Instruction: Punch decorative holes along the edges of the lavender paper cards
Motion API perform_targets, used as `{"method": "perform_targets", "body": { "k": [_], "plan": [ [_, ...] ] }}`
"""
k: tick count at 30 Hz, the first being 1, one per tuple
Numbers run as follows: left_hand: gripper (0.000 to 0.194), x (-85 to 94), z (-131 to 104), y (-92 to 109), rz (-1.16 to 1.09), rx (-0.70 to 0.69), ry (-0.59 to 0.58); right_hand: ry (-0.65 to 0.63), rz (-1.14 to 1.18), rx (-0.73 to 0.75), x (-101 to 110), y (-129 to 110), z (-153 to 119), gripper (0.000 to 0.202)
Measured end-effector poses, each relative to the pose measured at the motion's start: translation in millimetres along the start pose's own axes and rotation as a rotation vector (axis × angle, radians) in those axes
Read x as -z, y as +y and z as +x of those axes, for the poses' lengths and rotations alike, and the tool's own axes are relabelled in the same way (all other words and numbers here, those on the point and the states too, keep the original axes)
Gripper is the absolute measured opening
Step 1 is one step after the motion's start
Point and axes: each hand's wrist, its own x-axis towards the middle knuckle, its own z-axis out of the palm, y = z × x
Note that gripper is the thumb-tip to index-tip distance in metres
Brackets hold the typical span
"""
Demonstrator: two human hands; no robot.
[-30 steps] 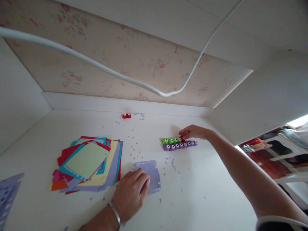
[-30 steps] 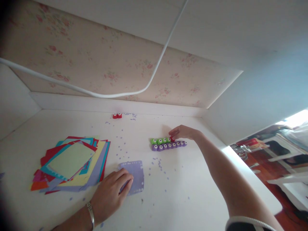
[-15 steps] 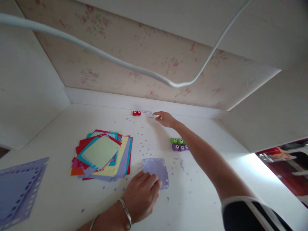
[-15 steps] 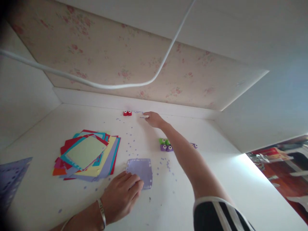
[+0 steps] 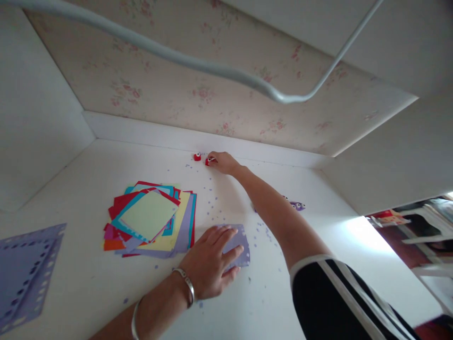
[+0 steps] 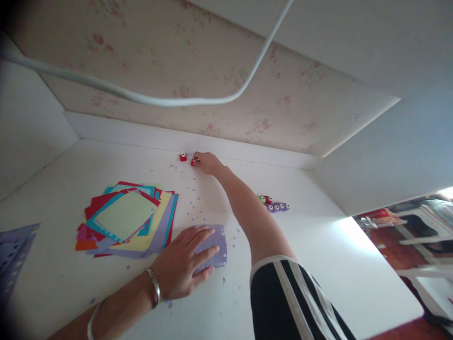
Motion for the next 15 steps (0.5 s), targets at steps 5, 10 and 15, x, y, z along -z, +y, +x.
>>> {"method": "perform_targets", "body": {
  "k": [5,10,15],
  "plan": [
    [0.049,-3.0,-2,-1,0.046,0.087,-0.015,0.125,0.11,-0.06,19,-19,-49,0.022],
    [0.043,-3.9,3,-1,0.077,0.18,-0.007,0.31,0.904,-0.137,19,-47,-166,0.024],
    [0.047,-3.5,11,2,0.044,0.315,0.034,0.408,1.311,-0.328,-20,-60,-263,0.02]
  ]
}}
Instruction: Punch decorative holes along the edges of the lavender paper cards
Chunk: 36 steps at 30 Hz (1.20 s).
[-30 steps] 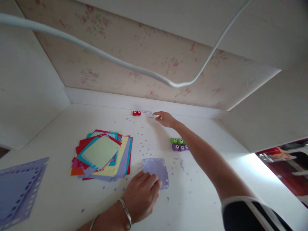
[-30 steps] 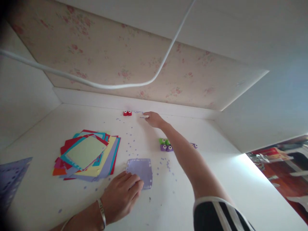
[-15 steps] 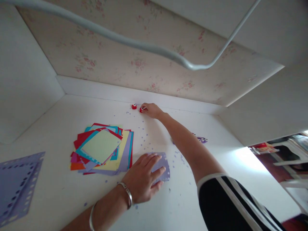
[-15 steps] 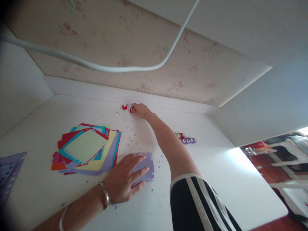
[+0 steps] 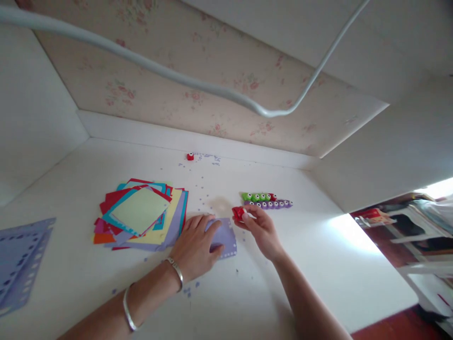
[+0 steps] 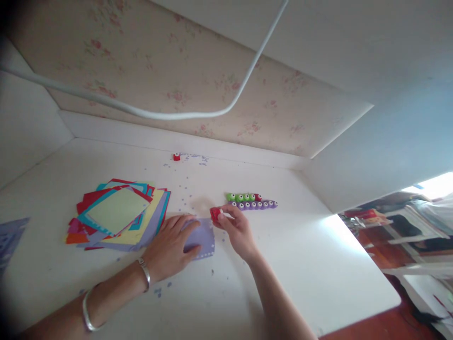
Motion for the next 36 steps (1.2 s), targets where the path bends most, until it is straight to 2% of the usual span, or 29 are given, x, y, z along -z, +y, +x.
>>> {"method": "perform_targets", "body": {
  "k": [2,6,13,19,36],
  "plan": [
    [0.054,1.1,2,1,-0.037,0.042,0.009,0.055,0.044,-0.023,6,11,-13,0.019],
    [0.058,1.2,4,-1,-0.124,0.077,0.035,0.068,0.114,-0.034,10,19,-12,0.019],
    [0.043,0.2,7,-15,-0.39,0.201,0.171,0.047,0.06,-0.058,6,26,-6,0.022],
    [0.022,11.0,12,-19,-0.468,0.292,0.024,0.078,0.029,-0.01,3,28,-5,0.019],
    [0.023,14.1,11,-14,-0.495,0.333,0.022,0.057,-0.115,0.056,-2,28,-9,0.014]
  ]
}}
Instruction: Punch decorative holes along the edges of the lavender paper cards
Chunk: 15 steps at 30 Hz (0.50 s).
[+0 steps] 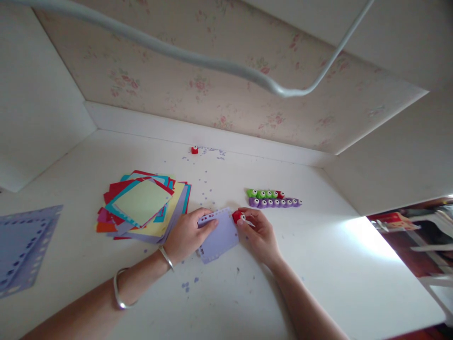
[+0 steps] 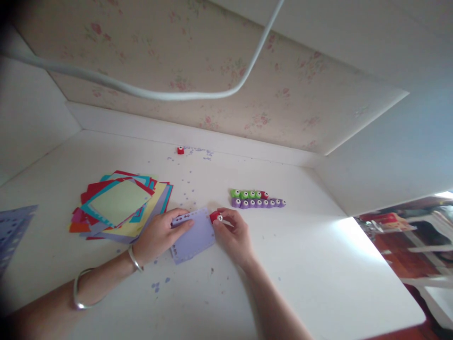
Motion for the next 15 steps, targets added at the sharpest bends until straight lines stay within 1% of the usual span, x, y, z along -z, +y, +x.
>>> {"method": "perform_targets", "body": {
  "k": [7,15],
  "plan": [
    [0.021,1.0,-0.7,1.1,-0.01,-0.025,0.009,0.015,-0.033,0.005,-1.1,0.5,-0.1,0.016],
    [0.02,-1.5,-0.5,-1.6,-0.012,-0.02,0.019,0.034,-0.063,-0.027,-3.7,-4.1,0.9,0.017]
  ]
}}
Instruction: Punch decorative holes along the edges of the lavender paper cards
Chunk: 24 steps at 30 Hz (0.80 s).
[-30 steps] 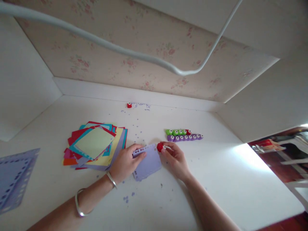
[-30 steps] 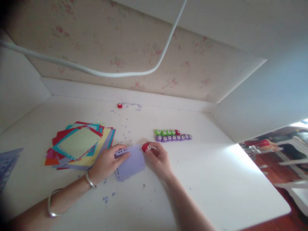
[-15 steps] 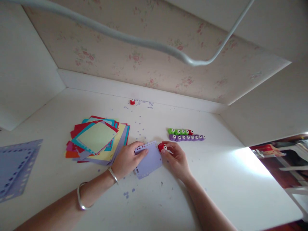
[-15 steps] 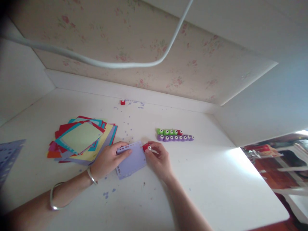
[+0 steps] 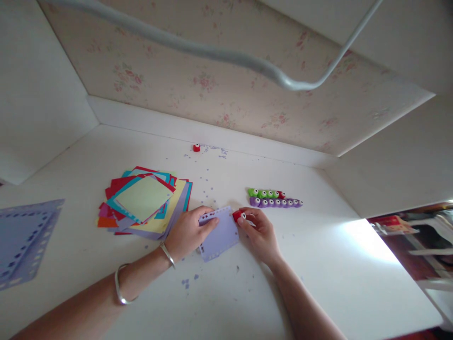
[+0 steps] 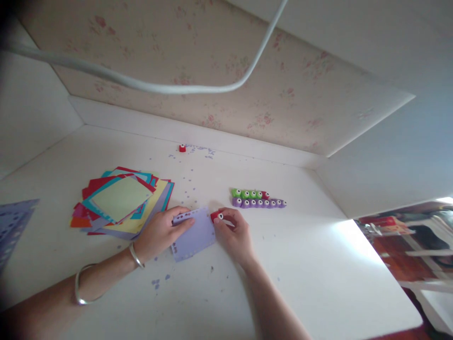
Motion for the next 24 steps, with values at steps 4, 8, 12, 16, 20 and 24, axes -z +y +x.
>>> {"method": "perform_targets", "body": {
  "k": [4,8,12,16,20,24],
  "plan": [
    [0.021,-0.1,-0.9,0.0,0.019,0.003,0.006,0.008,-0.008,0.001,0.6,0.3,0.1,0.017],
    [0.021,0.0,-1.0,1.6,0.013,0.007,0.003,0.001,-0.02,0.015,0.3,0.7,-0.3,0.016],
    [0.02,-0.4,-0.9,1.8,0.015,0.013,0.003,0.0,-0.026,0.018,-1.8,1.2,-0.9,0.016],
    [0.022,-1.2,-0.8,1.7,0.036,0.01,0.014,0.008,-0.054,0.035,-4.1,1.4,-1.9,0.016],
    [0.02,-1.4,-0.5,2.9,0.037,0.011,0.027,0.022,-0.107,0.065,-5.5,1.0,-2.8,0.016],
    [0.021,-1.8,-0.7,2.8,0.027,0.014,0.042,0.038,-0.124,0.071,-6.2,0.6,-3.2,0.014]
  ]
}}
